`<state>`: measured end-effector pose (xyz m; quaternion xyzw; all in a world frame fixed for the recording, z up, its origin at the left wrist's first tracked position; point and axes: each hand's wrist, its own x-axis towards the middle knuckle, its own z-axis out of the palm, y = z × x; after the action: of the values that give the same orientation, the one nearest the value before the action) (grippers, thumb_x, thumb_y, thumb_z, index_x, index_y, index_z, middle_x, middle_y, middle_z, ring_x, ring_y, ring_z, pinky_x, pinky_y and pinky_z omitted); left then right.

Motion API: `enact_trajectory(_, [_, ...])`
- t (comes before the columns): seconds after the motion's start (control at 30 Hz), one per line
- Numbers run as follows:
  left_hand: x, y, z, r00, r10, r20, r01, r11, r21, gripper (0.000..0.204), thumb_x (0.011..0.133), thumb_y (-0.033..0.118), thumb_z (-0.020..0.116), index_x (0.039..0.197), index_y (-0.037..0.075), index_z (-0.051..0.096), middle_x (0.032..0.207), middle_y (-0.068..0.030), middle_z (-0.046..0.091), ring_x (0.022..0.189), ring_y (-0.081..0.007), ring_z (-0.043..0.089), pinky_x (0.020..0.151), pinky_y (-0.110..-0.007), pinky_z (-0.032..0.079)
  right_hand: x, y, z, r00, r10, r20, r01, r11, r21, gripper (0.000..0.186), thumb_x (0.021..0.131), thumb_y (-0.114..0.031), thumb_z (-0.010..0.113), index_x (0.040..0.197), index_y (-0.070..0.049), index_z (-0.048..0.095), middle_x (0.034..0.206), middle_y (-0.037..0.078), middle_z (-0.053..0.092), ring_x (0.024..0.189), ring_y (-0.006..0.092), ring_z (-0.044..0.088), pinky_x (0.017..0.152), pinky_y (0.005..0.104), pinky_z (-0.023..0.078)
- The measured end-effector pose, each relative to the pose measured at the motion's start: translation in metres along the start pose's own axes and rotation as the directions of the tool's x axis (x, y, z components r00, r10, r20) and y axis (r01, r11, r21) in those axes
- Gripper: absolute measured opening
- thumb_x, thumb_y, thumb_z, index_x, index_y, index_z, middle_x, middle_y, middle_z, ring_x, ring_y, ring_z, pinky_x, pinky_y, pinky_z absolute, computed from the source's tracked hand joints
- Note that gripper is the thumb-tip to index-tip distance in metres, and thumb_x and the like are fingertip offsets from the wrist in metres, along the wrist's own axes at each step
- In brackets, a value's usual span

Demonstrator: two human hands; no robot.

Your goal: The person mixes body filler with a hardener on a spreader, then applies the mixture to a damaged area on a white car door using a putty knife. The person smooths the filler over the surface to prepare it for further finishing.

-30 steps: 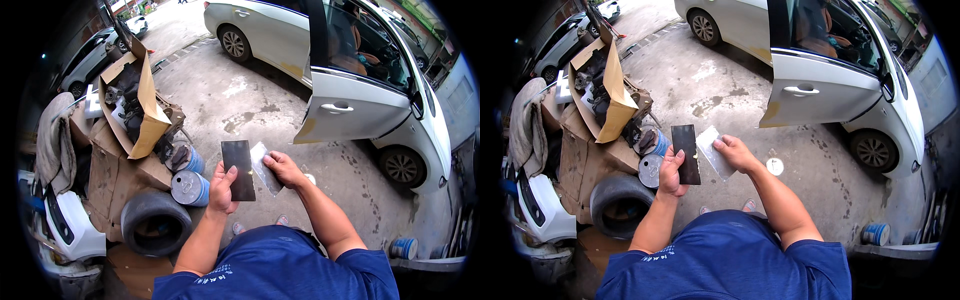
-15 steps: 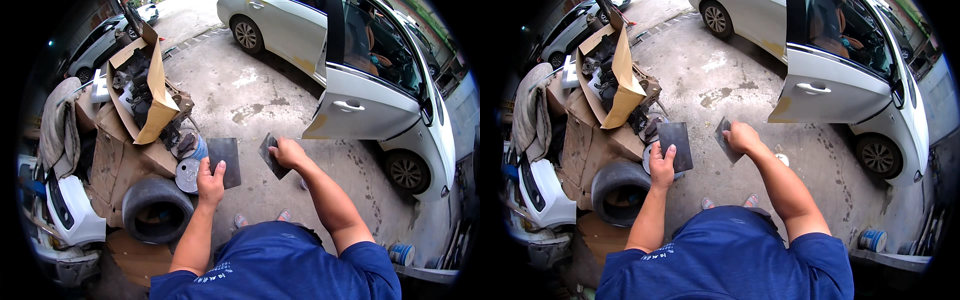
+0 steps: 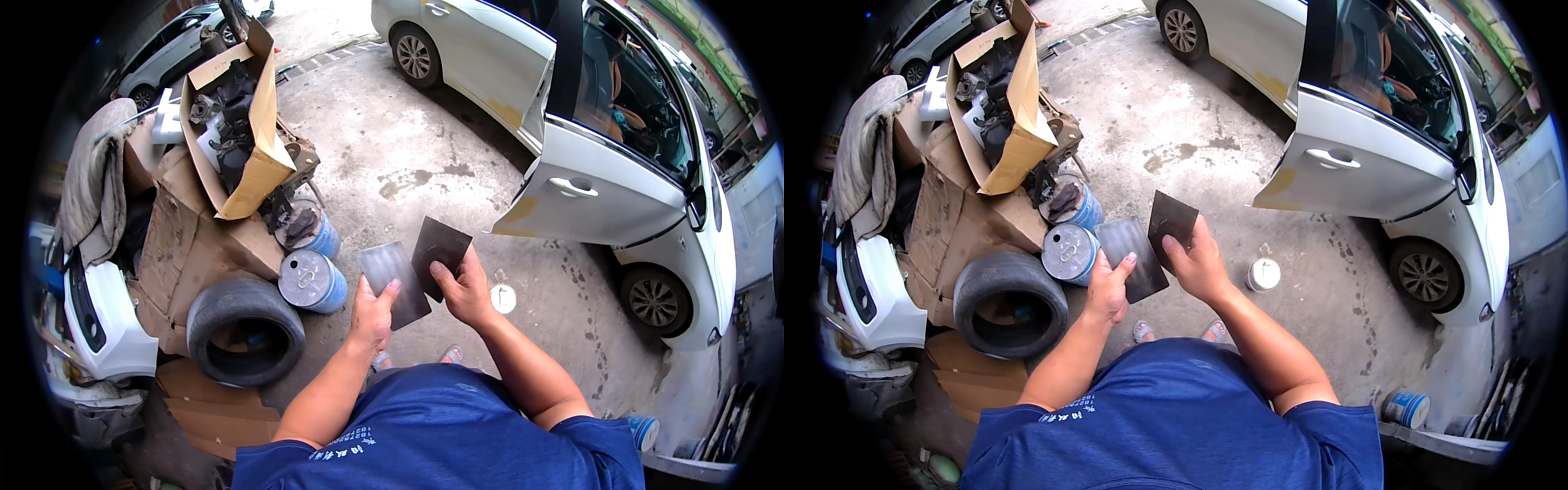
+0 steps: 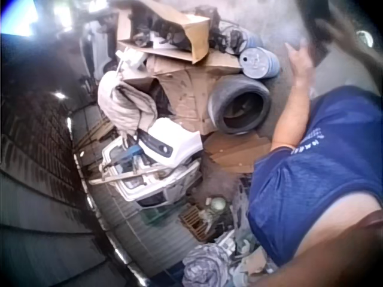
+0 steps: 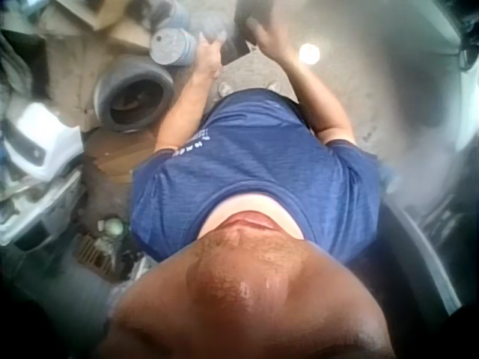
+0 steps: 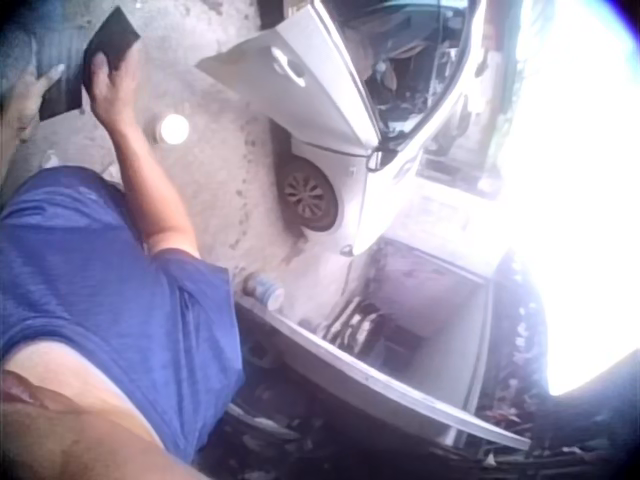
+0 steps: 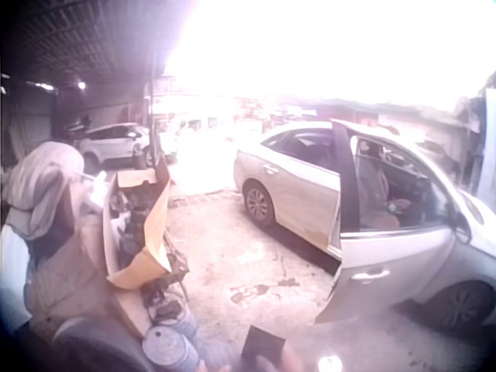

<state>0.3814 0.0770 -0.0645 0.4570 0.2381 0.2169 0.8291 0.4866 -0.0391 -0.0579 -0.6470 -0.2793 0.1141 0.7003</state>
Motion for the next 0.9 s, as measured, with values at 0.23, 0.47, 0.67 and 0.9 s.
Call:
enact_trajectory(0.23, [0.004,-0.016,0.005,0.95,0.293,0.108,-0.31,0.93,0.197,0.029,0.096,0.006,0.052,0.124,0.001,0.044,0.116,-0.0101,0.059,0.104,-0.0153,0.057,0.09,-0.03,0.047,-0.013,0.007,-0.004,0.965,-0.048,0.257,0.116,0.96,-0.255,0.028,0.09,-0.003,0.054,0.118,-0.003,0.055,0.107,0.015,0.058,0.098,0.0313,0.058,0.085,0.0376,0.046])
enact_trajectory(0.47, [0.017,0.003,0.004,0.799,0.484,0.357,-0.6,0.689,0.406,0.024,0.091,0.009,0.06,0.113,-0.003,0.056,0.091,-0.0149,0.07,0.081,-0.0233,0.069,0.071,-0.033,0.053,-0.009,-0.006,-0.022,0.868,0.129,0.479,0.061,0.93,-0.362,0.024,0.092,-0.01,0.051,0.115,-0.004,0.056,0.101,0.019,0.06,0.095,0.0366,0.058,0.083,0.0406,0.047])
enact_trajectory(0.67, [0.006,-0.003,0.006,0.781,0.553,0.291,-0.612,0.585,0.532,0.025,0.09,0.005,0.06,0.113,-0.003,0.055,0.086,-0.0163,0.069,0.073,-0.0277,0.069,0.065,-0.035,0.053,-0.007,-0.018,-0.007,0.953,-0.13,0.275,0.241,0.874,-0.422,0.025,0.093,-0.01,0.054,0.116,-0.001,0.053,0.103,0.02,0.058,0.094,0.0396,0.057,0.079,0.0411,0.047])
enact_trajectory(0.9, [0.011,-0.01,-0.01,0.7,0.577,0.42,-0.714,0.556,0.425,0.028,0.089,0.005,0.061,0.114,-0.002,0.052,0.081,-0.0176,0.067,0.067,-0.0319,0.067,0.061,-0.038,0.051,-0.014,-0.019,-0.012,0.821,0.287,0.493,0.01,0.857,-0.516,0.022,0.094,-0.015,0.052,0.11,0.0,0.053,0.089,0.022,0.059,0.088,0.0421,0.057,0.078,0.0444,0.046])
